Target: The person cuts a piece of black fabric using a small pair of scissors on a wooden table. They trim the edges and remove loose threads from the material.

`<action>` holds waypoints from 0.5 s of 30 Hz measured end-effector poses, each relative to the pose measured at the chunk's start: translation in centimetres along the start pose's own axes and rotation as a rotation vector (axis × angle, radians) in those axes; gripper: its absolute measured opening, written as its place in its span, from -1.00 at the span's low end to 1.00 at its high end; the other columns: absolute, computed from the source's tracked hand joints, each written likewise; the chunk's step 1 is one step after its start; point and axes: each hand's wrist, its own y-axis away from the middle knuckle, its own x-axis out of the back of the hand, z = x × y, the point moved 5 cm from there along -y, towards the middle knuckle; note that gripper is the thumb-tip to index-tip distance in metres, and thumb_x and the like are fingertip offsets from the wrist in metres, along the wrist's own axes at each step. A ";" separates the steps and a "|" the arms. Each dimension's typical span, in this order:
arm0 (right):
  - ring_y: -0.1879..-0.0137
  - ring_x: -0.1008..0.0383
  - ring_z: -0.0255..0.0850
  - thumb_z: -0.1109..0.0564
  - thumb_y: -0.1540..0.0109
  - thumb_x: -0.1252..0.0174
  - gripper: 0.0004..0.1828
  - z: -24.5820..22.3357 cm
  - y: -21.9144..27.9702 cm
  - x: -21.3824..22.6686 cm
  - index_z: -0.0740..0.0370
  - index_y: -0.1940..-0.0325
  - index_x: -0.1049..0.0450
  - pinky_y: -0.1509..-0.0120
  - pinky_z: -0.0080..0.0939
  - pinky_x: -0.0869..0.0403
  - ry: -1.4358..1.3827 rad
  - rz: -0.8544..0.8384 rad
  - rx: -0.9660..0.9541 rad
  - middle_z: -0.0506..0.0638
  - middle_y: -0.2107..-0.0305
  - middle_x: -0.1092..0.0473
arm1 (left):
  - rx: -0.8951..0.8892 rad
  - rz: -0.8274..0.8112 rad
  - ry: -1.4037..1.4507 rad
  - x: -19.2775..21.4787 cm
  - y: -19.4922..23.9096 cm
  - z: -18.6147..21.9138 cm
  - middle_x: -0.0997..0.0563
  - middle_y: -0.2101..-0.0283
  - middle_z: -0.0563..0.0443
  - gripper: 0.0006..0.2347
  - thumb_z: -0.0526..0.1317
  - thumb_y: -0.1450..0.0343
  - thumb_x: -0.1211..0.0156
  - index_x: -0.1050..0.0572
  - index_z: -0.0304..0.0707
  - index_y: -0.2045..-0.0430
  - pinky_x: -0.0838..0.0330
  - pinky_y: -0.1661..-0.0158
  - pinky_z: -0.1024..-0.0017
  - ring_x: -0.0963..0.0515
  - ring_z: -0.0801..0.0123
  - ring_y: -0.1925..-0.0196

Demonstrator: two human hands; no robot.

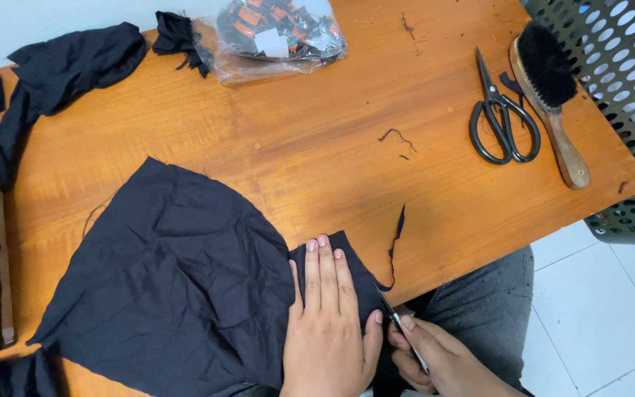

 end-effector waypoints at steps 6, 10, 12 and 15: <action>0.75 0.11 -0.27 0.00 -0.25 0.30 -0.65 -0.9 -0.1 -0.8 0.34 0.43 -0.18 0.70 -0.34 0.10 -0.038 -0.039 0.026 0.00 0.84 0.00 | 0.003 -0.002 0.019 0.1 0.0 0.0 0.06 -0.14 -0.65 -0.36 -0.07 -0.19 0.02 -0.02 -0.78 0.04 0.27 -0.14 0.05 0.13 -0.25 -0.25; 0.73 0.12 -0.28 0.00 -0.26 0.32 -0.63 -1.8 0.0 -1.5 0.35 0.43 -0.18 0.68 -0.34 0.10 0.026 -0.020 0.023 -0.01 0.83 -0.01 | 0.006 0.007 0.033 0.2 0.0 -0.1 0.06 -0.14 -0.65 -0.37 -0.08 -0.20 0.04 -0.03 -0.79 0.04 0.28 -0.14 0.06 0.11 -0.24 -0.25; 0.75 0.14 -0.29 0.01 -0.26 0.32 -0.64 -1.6 -0.1 -1.4 0.36 0.41 -0.18 0.70 -0.34 0.11 -0.001 -0.055 0.051 -0.01 0.84 0.00 | 0.002 0.003 0.021 0.1 0.0 -0.1 0.07 -0.14 -0.65 -0.36 -0.07 -0.20 0.04 -0.02 -0.79 0.03 0.29 -0.15 0.07 0.13 -0.23 -0.25; 0.74 0.14 -0.30 0.01 -0.26 0.30 -0.64 -1.1 -0.2 -0.9 0.35 0.42 -0.18 0.70 -0.34 0.13 0.004 -0.061 0.055 -0.02 0.84 0.00 | 0.003 0.004 0.050 0.2 0.0 -0.1 0.07 -0.14 -0.64 -0.36 -0.08 -0.19 0.02 -0.01 -0.79 0.03 0.29 -0.15 0.07 0.13 -0.23 -0.25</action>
